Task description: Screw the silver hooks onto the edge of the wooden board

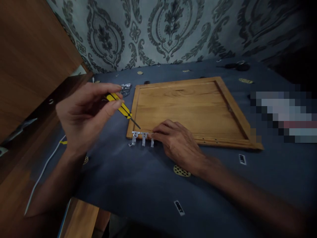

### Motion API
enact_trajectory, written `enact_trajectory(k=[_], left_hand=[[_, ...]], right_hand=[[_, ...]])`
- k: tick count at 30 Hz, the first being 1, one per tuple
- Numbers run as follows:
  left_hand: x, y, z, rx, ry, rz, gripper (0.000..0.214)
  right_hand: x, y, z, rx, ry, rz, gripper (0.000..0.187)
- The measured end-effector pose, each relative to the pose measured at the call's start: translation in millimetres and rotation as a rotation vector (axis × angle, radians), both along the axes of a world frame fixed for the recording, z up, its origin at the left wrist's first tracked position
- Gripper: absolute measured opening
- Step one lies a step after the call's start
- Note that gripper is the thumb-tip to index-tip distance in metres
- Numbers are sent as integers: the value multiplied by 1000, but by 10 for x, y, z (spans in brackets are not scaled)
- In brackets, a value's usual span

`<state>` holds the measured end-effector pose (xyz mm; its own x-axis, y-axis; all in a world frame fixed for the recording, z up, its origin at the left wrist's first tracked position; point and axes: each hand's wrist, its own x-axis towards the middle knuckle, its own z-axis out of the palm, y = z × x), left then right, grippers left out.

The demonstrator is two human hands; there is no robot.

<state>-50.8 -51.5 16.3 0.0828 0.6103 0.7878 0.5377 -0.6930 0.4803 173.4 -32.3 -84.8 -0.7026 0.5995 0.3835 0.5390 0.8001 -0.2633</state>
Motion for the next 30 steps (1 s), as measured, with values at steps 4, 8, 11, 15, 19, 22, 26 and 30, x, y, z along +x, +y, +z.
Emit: enact_trajectory(k=[4,8,11,15,19,22,26,30], left_hand=[[-17,-3,-71,-69,46,10,29],[-59,39,-87,-53,56,37,24],[-141,118,-91,-42,65,83,17],[-374,297,-159,6,31,156,14],[-723,530,-329,-33,93,305,21],[-980,684,-437,-114,191,338,32],[-1232,756,-449,-292,303,286,36],[-1310,681,-406,-556,458,220,33]], right_hand=[[0,-8,33,-10,-24,-5,37],[3,-11,36,-8,-25,-8,38],[1,-9,32,6,8,-9,42],[28,-9,62,-6,197,-9,48],[117,-29,109,16,311,-88,55],[214,-65,107,21,296,-142,50],[362,-154,27,48,254,-187,38],[478,-254,-63,38,200,-243,38]])
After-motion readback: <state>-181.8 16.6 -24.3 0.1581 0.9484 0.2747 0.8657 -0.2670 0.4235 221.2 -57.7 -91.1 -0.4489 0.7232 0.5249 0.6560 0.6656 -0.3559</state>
